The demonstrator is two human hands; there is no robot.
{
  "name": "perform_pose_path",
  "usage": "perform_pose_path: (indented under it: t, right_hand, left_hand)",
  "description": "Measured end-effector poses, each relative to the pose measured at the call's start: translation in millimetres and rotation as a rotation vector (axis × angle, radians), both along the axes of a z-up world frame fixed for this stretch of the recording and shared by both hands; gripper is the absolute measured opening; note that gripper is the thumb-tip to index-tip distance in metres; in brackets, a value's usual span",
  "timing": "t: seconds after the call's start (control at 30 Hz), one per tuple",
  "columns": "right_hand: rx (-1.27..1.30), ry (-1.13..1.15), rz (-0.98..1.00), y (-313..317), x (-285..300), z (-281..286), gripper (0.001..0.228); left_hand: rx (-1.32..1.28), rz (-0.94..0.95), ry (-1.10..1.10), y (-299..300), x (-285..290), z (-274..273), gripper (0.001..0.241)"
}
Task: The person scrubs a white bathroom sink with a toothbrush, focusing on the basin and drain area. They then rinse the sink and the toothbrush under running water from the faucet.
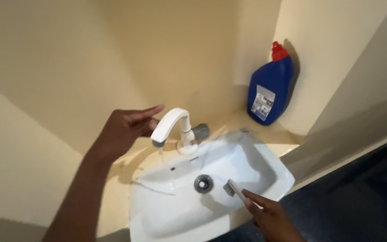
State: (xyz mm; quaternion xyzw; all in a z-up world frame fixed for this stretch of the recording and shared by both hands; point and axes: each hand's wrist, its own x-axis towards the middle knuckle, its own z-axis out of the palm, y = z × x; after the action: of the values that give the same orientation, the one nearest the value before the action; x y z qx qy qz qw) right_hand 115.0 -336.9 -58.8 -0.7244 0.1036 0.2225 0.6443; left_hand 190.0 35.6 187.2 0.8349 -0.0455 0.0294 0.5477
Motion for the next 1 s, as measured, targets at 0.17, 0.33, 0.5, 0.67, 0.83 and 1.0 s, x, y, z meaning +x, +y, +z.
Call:
perform_pose_path:
  t: [0.17, 0.33, 0.5, 0.67, 0.83, 1.0]
  right_hand:
    - [-0.168, -0.024, -0.063, -59, 3, -18, 0.046]
    - [-0.071, 0.022, -0.094, -103, 7, -14, 0.043]
    - [-0.14, 0.02, -0.103, -90, 27, 14, 0.044]
    - [-0.312, -0.182, 0.035, -56, 59, 53, 0.05]
    - [-0.558, -0.337, 0.146, -21, 89, 81, 0.052]
    - [-0.577, -0.576, 0.003, 20, 101, 54, 0.049]
  left_hand:
    - [0.148, -0.118, 0.178, -13, 18, 21, 0.039]
    - [0.114, -0.174, 0.083, -62, 34, 6, 0.04]
    - [0.13, -0.036, -0.13, -118, 35, -7, 0.033]
    - [0.339, 0.094, -0.272, -150, 41, -7, 0.032]
    - [0.649, 0.216, -0.385, -160, 44, -9, 0.034]
    - [0.902, 0.149, -0.809, -136, 50, 1, 0.04]
